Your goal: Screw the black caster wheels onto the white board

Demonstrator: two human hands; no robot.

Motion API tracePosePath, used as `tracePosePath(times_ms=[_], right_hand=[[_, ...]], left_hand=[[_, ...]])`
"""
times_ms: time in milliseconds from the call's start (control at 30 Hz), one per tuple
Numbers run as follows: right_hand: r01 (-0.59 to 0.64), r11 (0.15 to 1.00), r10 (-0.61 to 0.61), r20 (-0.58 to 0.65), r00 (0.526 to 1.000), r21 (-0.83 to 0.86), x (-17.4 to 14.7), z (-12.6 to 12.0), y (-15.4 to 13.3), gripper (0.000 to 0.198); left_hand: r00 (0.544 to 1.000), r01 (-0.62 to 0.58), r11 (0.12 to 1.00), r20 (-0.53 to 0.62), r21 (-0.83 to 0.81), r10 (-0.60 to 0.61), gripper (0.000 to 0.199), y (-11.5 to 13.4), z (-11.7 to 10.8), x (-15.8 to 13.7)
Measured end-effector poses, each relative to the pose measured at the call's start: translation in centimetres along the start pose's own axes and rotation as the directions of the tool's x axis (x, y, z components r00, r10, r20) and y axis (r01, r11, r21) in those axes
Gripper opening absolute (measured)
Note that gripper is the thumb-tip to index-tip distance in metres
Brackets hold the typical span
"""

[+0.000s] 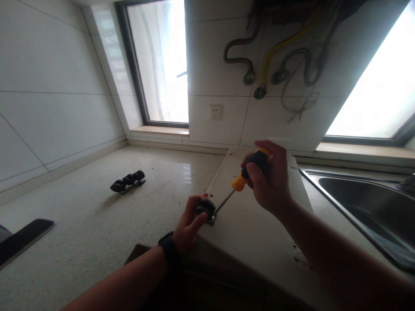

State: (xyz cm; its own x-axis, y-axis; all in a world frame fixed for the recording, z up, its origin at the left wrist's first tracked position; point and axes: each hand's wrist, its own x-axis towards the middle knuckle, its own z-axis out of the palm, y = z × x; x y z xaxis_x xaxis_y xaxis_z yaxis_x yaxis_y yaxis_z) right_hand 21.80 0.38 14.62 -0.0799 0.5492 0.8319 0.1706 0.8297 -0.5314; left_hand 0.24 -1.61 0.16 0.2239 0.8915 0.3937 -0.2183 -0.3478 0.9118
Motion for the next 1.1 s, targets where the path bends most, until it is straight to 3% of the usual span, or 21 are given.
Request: tracePosePath(times_ms=[300,467,667,800,933,1100], right_hand=[[0.005,0.999,-0.002,0.065,0.998,-0.035,-0.4,0.2,-0.3,0.042],[0.05,0.987,-0.015,0.224,0.974,-0.151,1.0,0.7,-1.3,0.047],[0.171,0.954,-0.015,0.53,0.848,-0.247,5.2,1.8,-3.2,0.036],[0.019,0.993,0.066,0.663,0.746,-0.12,6.8,1.3,-2.9,0.03],[-0.112,0.989,0.027,0.634,0.773,0.094,6.0,0.6,-1.9,0.034],[-0.076,0.993,0.007,0.599,0.8,0.089,4.7,0.2,-2.4,0.033]], left_hand=[[1.0,-0.007,0.999,-0.009,0.034,0.007,0.042,0.4,0.2,0.0],[1.0,0.0,1.0,-0.013,0.021,0.0,0.044,0.3,0.2,0.1],[1.0,0.0,1.0,-0.001,-0.014,0.0,0.046,0.3,0.2,0.2],[1.0,-0.015,1.0,-0.011,-0.008,0.015,0.044,0.2,0.1,0.1],[1.0,-0.009,1.0,-0.01,0.007,0.009,0.039,0.3,0.2,0.0],[0.999,-0.014,1.0,-0.048,-0.014,0.013,0.029,0.5,0.4,0.1]])
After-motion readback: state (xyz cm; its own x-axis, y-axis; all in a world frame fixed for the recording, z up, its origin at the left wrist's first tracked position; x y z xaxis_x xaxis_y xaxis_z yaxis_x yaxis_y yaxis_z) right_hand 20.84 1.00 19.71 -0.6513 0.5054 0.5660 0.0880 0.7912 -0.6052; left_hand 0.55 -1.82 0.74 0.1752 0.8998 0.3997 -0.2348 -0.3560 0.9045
